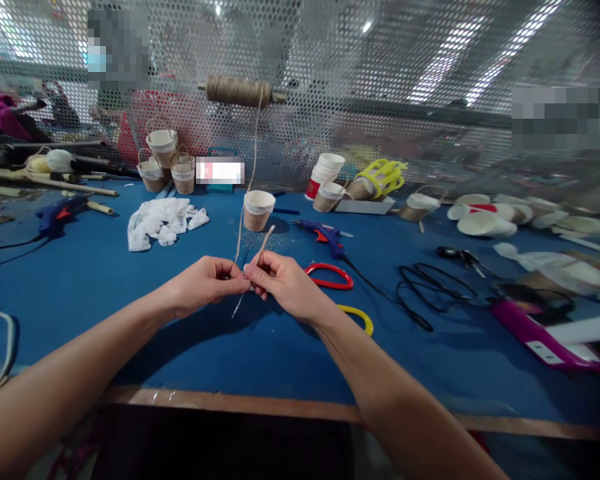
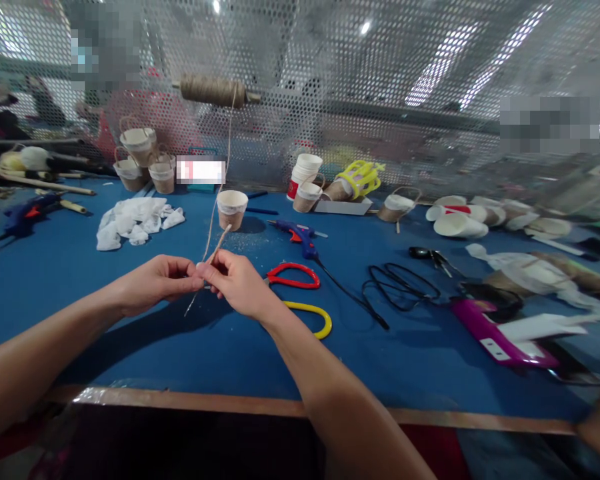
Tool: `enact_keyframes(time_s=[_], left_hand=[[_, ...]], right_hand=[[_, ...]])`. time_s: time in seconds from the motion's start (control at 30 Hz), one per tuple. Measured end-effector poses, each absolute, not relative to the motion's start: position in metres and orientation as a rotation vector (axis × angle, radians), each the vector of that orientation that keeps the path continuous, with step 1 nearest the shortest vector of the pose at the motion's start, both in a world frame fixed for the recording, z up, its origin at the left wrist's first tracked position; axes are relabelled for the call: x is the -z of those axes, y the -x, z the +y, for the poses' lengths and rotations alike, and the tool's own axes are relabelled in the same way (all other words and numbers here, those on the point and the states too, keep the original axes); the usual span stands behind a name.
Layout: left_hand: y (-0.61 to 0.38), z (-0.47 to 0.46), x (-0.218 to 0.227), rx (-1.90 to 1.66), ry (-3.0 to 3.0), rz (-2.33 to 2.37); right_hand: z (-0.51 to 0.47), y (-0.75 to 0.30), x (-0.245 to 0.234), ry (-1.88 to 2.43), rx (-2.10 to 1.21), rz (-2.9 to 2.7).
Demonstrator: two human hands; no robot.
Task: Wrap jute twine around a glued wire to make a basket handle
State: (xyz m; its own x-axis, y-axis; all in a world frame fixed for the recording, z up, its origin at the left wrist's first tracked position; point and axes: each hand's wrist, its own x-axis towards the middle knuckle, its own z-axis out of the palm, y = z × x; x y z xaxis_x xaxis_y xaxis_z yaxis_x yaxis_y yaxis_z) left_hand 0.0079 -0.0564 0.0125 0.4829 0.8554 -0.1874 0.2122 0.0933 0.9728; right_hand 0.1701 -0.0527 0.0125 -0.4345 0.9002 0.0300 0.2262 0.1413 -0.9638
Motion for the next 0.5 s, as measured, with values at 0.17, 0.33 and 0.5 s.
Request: enact_keyframes(time_s=[0.17, 0.33, 0.5], left_hand=[[-0.0061, -0.0548, -0.0133, -0.595, -1.485, 1.021], [-0.0058, -0.0546, -0.0129, -0.603, -1.476, 0.99], [-0.0099, -0.0569, -0.0101, -0.66, -1.457, 1.035]], right_hand=[[-0.0533, -0.1694, -0.0128, 1.156, -1.255, -1.794], [-0.0533, -0.1699, -0.0122, 1.212, -1.163, -1.831], [-0.0543, -0.1694, -0.0096, 1.236, -1.097, -1.844]])
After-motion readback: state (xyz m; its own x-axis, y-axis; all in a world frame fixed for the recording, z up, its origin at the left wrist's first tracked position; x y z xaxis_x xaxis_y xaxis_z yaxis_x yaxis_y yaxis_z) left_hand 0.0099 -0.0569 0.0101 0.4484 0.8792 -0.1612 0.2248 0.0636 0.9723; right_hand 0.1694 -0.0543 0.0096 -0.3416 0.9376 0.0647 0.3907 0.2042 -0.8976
